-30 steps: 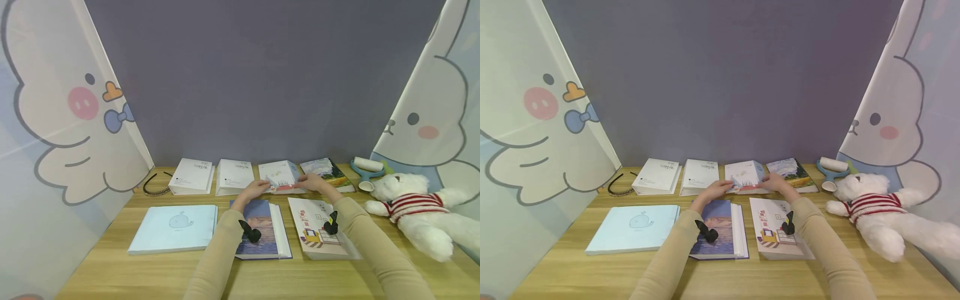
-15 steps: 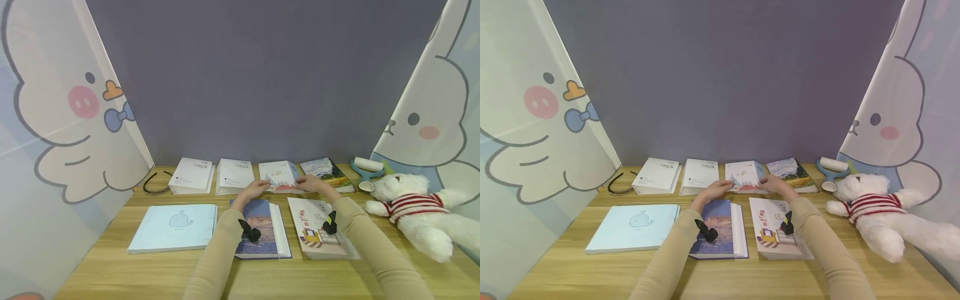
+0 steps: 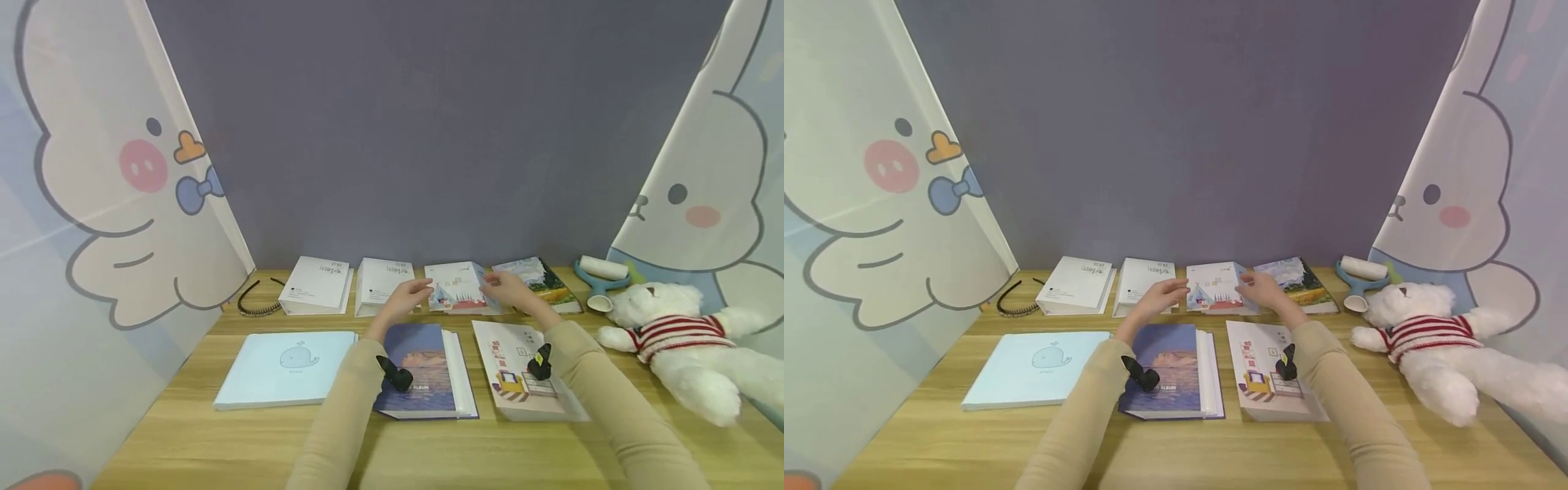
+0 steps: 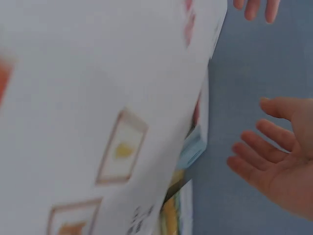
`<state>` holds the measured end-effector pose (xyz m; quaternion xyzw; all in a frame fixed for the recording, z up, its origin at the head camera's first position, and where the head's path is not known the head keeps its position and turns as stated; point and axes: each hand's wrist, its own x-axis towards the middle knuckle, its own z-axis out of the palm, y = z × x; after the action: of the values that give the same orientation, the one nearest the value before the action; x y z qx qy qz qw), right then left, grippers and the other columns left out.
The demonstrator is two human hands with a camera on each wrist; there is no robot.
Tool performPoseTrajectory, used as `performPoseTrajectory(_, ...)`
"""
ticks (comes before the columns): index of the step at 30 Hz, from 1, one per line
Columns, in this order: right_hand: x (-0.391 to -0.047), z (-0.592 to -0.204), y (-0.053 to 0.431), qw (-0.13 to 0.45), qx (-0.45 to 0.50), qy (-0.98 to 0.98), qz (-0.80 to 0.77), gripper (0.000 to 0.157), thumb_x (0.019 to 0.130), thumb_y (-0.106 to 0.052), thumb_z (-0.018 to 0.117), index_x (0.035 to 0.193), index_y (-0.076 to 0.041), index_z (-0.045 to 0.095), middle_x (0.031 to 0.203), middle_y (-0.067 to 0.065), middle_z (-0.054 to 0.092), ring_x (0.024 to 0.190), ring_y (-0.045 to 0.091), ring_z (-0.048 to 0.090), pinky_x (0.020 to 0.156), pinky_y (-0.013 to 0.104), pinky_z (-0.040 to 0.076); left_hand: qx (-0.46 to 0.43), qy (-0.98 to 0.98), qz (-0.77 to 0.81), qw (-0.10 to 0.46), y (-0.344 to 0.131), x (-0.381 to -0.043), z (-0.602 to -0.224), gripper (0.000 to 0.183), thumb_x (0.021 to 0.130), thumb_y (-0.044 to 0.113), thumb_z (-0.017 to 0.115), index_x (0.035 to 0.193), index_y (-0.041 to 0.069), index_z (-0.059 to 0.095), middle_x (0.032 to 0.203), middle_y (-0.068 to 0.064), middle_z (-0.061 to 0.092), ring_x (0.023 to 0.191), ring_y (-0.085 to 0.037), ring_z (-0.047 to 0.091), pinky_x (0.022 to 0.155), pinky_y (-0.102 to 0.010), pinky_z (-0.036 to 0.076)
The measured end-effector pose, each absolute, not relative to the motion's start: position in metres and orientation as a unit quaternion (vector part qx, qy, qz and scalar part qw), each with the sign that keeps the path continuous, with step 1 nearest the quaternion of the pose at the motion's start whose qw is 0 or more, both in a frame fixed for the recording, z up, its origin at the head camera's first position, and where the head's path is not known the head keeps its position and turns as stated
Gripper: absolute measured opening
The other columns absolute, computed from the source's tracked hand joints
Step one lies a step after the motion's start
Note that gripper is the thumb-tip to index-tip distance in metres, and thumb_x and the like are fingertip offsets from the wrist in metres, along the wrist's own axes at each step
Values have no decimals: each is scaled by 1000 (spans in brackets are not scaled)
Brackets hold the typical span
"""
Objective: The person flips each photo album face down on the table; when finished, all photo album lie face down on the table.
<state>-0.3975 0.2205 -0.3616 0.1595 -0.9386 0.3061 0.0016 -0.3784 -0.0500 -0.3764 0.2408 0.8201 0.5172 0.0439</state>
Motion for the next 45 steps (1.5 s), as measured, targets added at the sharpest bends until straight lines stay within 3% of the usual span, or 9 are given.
performPoseTrajectory(7, -396, -344, 197, 86, 220, -914, 329, 44, 96, -23, 55, 131, 3, 50, 131, 25, 52, 120, 41, 49, 98, 53, 44, 224, 849, 480, -5, -67, -381, -361, 44, 97, 29, 52, 139, 14, 47, 131, -9, 56, 121, -26, 52, 101, -42, 44)
performPoseTrajectory(14, -396, -336, 168, 112, 248, -903, 333, 39, 94, -20, 58, 127, 0, 55, 128, 21, 57, 118, 38, 53, 96, 49, 46, 206, 842, 494, -65, -92, -381, -361, 41, 96, 24, 55, 135, 11, 51, 125, -11, 61, 116, -28, 56, 97, -43, 48)
performPoseTrajectory(25, -398, -338, 116, 71, 284, -888, 354, 41, 94, -16, 57, 131, 0, 52, 131, 21, 54, 121, 37, 50, 101, 47, 43, 140, 844, 511, -81, -144, -373, -367, 41, 96, 23, 54, 135, 12, 50, 128, -12, 59, 119, -29, 54, 100, -46, 44)
performPoseTrajectory(30, -399, -342, 102, 49, 285, -891, 351, 43, 94, -20, 57, 133, -2, 51, 133, 20, 53, 123, 36, 48, 100, 49, 43, 121, 839, 524, -83, -161, -372, -374, 43, 96, 22, 54, 136, 7, 49, 131, -16, 56, 122, -31, 52, 103, -46, 42)
performPoseTrajectory(45, -411, -371, 68, 24, 304, -902, 305, 47, 92, -25, 60, 132, 0, 52, 132, 17, 55, 123, 35, 50, 102, 45, 43, 64, 857, 510, -34, -178, -376, -407, 54, 97, 27, 51, 142, -1, 37, 139, -22, 46, 129, -38, 43, 107, -48, 37)
